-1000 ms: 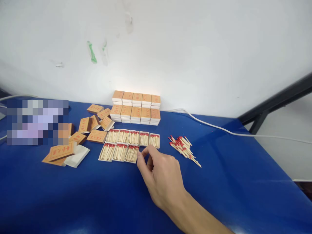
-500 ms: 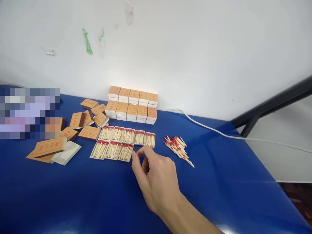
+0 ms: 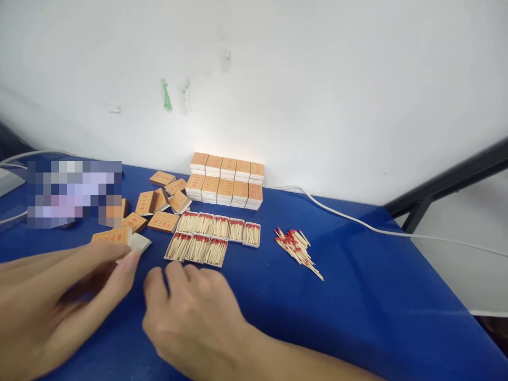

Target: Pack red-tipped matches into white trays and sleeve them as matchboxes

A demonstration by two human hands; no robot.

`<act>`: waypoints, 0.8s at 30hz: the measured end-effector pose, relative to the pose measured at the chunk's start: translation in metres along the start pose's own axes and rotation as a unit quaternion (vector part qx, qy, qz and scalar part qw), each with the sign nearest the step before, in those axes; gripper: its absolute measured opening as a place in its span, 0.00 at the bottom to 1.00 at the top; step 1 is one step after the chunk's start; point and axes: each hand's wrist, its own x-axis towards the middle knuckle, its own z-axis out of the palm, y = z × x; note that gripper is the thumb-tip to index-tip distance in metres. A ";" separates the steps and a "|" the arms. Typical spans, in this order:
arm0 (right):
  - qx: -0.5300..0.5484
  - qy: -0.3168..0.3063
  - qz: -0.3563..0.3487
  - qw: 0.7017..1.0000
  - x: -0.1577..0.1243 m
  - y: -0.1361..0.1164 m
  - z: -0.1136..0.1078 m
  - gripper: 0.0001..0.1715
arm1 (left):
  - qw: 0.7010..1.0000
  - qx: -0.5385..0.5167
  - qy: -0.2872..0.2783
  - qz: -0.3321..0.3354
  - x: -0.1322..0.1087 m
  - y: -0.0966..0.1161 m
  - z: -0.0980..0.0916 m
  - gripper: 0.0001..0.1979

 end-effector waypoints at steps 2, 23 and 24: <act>-0.011 -0.025 -0.012 1.000 0.012 -0.015 0.012 0.22 | 0.996 0.076 0.041 -0.014 0.038 0.005 -0.005 0.17; 0.004 -0.008 -0.018 1.000 -0.027 -0.020 0.014 0.05 | 0.966 0.119 -0.187 -0.133 0.140 -0.073 0.013 0.17; 0.005 -0.002 -0.020 1.000 -0.030 -0.017 0.013 0.07 | 0.967 0.113 -0.185 -0.136 0.141 -0.074 0.014 0.17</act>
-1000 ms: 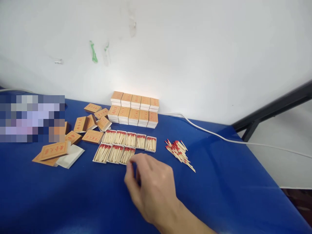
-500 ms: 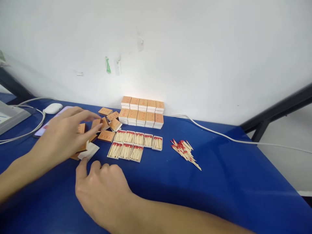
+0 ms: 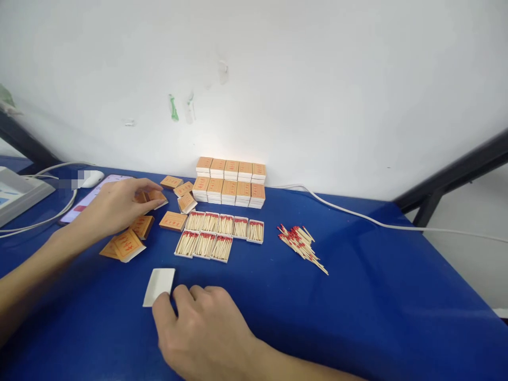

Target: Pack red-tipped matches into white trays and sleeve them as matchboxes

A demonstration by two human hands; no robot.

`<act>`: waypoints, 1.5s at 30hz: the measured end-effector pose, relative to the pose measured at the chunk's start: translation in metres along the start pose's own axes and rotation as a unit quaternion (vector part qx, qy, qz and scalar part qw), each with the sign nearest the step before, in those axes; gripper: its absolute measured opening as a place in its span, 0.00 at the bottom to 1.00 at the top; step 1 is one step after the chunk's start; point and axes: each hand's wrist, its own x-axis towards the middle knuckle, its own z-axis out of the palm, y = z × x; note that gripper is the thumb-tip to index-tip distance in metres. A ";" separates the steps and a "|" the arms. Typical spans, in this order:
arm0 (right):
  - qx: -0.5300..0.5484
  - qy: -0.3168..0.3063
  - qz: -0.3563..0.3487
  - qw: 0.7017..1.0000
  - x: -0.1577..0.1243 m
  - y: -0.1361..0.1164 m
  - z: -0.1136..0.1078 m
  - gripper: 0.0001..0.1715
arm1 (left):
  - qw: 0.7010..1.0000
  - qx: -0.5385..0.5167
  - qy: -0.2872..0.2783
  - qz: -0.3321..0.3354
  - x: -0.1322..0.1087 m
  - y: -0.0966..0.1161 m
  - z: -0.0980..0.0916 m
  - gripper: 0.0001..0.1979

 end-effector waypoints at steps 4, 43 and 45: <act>0.029 0.001 -0.011 1.000 -0.010 0.010 -0.007 0.11 | 0.999 -0.026 0.018 -0.004 0.006 0.001 -0.002 0.18; 0.046 -0.012 -0.041 0.998 -0.017 0.025 -0.012 0.15 | 0.983 -0.127 0.130 0.035 0.007 0.022 -0.010 0.30; 0.038 -0.012 -0.040 0.998 -0.017 0.024 -0.014 0.15 | 0.987 -0.096 0.123 0.031 0.007 0.016 -0.010 0.25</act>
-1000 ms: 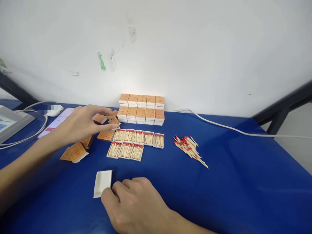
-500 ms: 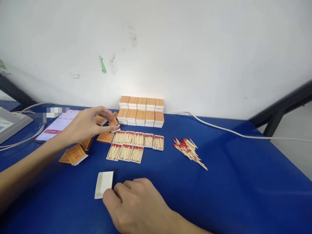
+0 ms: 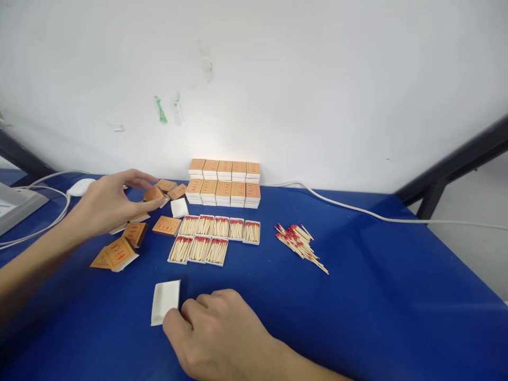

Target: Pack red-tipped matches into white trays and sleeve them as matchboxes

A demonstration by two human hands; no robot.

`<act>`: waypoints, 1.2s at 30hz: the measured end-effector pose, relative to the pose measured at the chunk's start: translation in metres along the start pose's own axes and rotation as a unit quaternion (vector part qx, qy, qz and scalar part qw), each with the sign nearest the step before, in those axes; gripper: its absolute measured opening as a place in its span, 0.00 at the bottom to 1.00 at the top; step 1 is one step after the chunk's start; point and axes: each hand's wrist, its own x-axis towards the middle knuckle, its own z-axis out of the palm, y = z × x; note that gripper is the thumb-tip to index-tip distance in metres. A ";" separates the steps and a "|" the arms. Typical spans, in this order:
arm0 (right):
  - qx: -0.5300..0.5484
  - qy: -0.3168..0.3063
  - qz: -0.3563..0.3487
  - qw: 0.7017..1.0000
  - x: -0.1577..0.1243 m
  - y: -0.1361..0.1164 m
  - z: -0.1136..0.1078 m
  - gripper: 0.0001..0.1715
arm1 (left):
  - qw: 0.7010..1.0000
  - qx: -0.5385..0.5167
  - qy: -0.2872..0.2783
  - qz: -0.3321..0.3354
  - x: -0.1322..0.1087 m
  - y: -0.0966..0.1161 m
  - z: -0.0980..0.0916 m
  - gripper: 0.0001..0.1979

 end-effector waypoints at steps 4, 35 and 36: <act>-0.005 -0.005 -0.013 1.000 -0.003 0.002 -0.006 0.12 | 0.999 0.036 0.017 0.007 -0.005 -0.001 0.001 0.22; 0.025 0.124 0.547 0.828 -0.090 0.166 -0.092 0.19 | 0.911 -0.152 -0.075 0.375 -0.084 0.125 0.050 0.18; 0.021 0.115 0.550 0.827 -0.091 0.168 -0.092 0.19 | 0.916 -0.139 -0.075 0.368 -0.096 0.117 0.050 0.23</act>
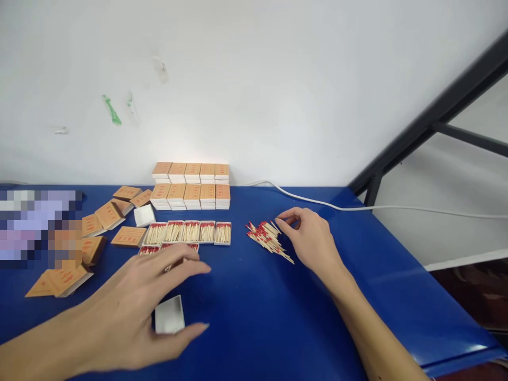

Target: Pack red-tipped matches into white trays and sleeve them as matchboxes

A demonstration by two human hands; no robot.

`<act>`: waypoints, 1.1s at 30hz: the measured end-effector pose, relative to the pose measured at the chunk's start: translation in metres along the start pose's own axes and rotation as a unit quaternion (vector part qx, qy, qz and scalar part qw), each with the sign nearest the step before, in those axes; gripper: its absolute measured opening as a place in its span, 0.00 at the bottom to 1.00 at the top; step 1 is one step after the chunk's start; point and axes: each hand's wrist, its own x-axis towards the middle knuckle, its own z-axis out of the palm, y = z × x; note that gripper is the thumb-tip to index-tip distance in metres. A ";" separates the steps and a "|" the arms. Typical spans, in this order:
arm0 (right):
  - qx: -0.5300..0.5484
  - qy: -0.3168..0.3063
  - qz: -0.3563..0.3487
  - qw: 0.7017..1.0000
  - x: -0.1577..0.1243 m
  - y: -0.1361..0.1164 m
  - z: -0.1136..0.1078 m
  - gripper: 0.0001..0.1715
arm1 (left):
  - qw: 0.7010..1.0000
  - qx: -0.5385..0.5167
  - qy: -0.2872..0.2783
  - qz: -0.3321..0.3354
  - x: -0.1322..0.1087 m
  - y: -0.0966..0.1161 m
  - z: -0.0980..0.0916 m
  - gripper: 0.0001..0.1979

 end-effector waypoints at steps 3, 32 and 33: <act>-0.013 -0.017 0.003 1.000 0.000 0.001 0.002 0.19 | 0.997 0.072 -0.018 -0.034 -0.029 0.007 0.000 0.32; -0.024 0.065 -0.179 0.981 -0.044 -0.047 0.012 0.11 | 0.982 0.171 0.000 0.082 -0.060 -0.007 -0.006 0.21; 0.011 0.011 -0.245 0.969 -0.052 -0.059 0.015 0.10 | 0.982 0.172 0.007 0.082 -0.060 -0.007 -0.007 0.19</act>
